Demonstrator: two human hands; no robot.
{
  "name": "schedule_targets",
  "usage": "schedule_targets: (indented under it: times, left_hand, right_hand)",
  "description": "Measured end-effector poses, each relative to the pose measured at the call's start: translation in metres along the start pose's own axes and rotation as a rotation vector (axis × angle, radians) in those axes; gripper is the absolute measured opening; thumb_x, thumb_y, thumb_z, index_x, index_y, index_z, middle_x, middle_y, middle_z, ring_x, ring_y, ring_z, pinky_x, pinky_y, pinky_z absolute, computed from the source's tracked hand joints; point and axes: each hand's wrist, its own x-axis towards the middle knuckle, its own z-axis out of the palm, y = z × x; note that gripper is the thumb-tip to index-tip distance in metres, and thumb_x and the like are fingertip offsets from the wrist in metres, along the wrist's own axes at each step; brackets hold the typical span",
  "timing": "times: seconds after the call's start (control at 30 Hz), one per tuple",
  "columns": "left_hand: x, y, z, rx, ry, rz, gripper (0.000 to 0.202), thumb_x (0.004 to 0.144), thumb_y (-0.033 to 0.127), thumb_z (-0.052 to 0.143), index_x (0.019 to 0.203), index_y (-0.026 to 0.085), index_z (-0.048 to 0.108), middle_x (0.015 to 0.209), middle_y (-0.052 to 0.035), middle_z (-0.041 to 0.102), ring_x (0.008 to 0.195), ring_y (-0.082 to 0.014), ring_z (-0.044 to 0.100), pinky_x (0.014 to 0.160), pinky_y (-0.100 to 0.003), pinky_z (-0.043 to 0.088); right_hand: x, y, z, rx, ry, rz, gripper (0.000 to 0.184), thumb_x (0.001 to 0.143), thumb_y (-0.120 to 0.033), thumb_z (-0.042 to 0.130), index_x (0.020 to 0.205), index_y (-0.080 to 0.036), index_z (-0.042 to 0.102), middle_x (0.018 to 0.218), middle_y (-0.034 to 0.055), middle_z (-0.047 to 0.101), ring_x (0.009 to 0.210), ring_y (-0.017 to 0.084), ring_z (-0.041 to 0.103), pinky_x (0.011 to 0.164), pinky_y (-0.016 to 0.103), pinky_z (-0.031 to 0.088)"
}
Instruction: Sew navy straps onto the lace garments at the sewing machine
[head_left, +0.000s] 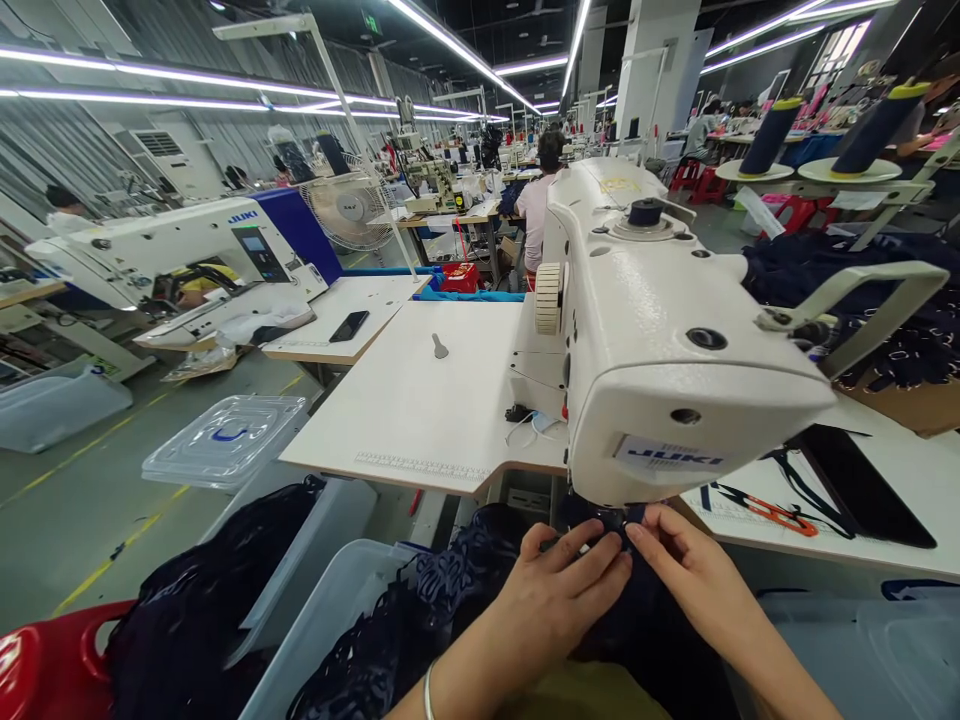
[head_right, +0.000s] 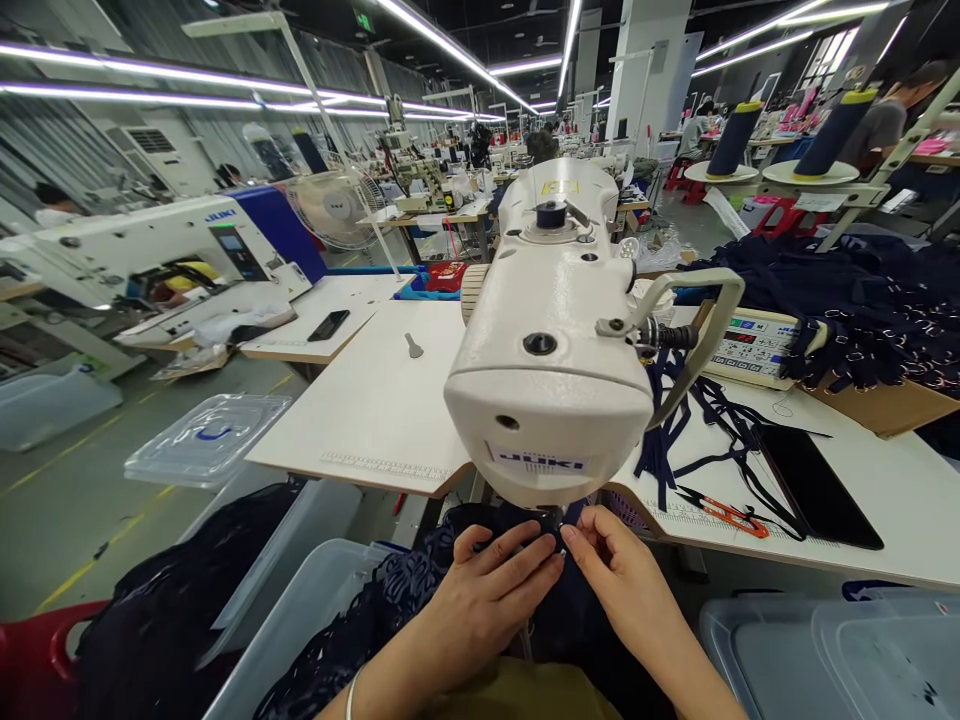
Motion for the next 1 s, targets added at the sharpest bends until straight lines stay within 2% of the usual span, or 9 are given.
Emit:
schedule_targets:
  times: [0.13,0.23,0.33,0.47,0.67,0.8,0.9,1.0]
  left_hand:
    - [0.000,0.001,0.001,0.007,0.030,-0.022,0.030,0.098,0.017,0.049,0.126,0.022,0.057,0.124,-0.0020,0.064,0.128,-0.0167,0.047,0.097,-0.033,0.027]
    - [0.000,-0.002,0.001,0.035,0.026,0.013,0.031,0.097,0.016,0.050,0.127,0.023,0.056,0.123,-0.0002,0.064,0.128,-0.0167,0.046,0.095,-0.034,0.027]
    - [-0.002,-0.006,0.000,0.056,0.006,0.047,0.035,0.096,0.013,0.049,0.129,0.024,0.055,0.126,0.0018,0.062,0.129,-0.0166,0.044,0.094,-0.034,0.028]
    - [-0.002,-0.008,-0.002,0.100,-0.004,0.067,0.037,0.095,0.016,0.050,0.130,0.025,0.054,0.128,0.0016,0.060,0.129,-0.0165,0.044,0.094,-0.034,0.030]
    - [0.003,-0.004,-0.006,0.079,0.024,0.021,0.030,0.097,0.022,0.051,0.126,0.026,0.059,0.125,0.0038,0.063,0.127,-0.0151,0.046,0.092,-0.033,0.031]
    - [0.004,0.000,-0.001,0.116,0.058,-0.006,0.031,0.097,0.021,0.051,0.127,0.024,0.058,0.123,0.0033,0.064,0.127,-0.0162,0.046,0.091,-0.034,0.030]
    - [0.005,0.002,0.004,0.190,0.086,-0.057,0.031,0.098,0.025,0.052,0.128,0.025,0.057,0.122,0.0025,0.063,0.125,-0.0171,0.047,0.092,-0.034,0.030]
    - [0.006,0.004,0.008,0.247,0.095,-0.095,0.033,0.097,0.034,0.053,0.128,0.024,0.058,0.122,0.0008,0.062,0.124,-0.0178,0.048,0.091,-0.033,0.031]
  right_hand:
    - [0.000,0.004,0.001,-0.057,0.027,-0.067,0.025,0.093,-0.045,0.051,0.080,-0.023,0.049,0.074,-0.0033,0.046,0.068,0.014,0.047,0.065,0.025,0.042]
    - [0.000,0.003,-0.002,-0.064,-0.007,-0.083,0.023,0.091,-0.045,0.052,0.083,-0.023,0.052,0.076,-0.0026,0.047,0.069,0.015,0.048,0.065,0.025,0.042]
    - [0.001,0.000,-0.003,-0.054,-0.025,-0.051,0.027,0.089,-0.048,0.054,0.078,-0.023,0.052,0.072,-0.0028,0.045,0.067,0.015,0.046,0.063,0.025,0.041]
    - [0.001,-0.005,0.005,0.014,0.023,0.017,0.033,0.088,-0.052,0.053,0.073,-0.023,0.048,0.068,-0.0041,0.040,0.063,0.014,0.042,0.058,0.025,0.038]
    - [0.004,-0.004,0.014,0.113,0.073,0.047,0.033,0.087,-0.053,0.053,0.075,-0.023,0.045,0.068,-0.0055,0.039,0.062,0.013,0.040,0.058,0.023,0.039]
    - [0.017,0.005,0.010,0.133,0.118,0.027,0.026,0.088,-0.049,0.052,0.083,-0.023,0.052,0.072,-0.0037,0.049,0.068,0.015,0.050,0.064,0.025,0.045]
    - [0.030,0.009,0.006,0.006,0.127,-0.021,0.024,0.087,-0.044,0.050,0.088,-0.022,0.059,0.077,0.0014,0.060,0.082,0.021,0.060,0.074,0.031,0.049]
    - [0.044,0.006,0.005,-0.134,0.143,-0.104,0.023,0.083,-0.036,0.049,0.082,-0.021,0.066,0.079,0.0060,0.069,0.088,0.026,0.065,0.079,0.036,0.051]
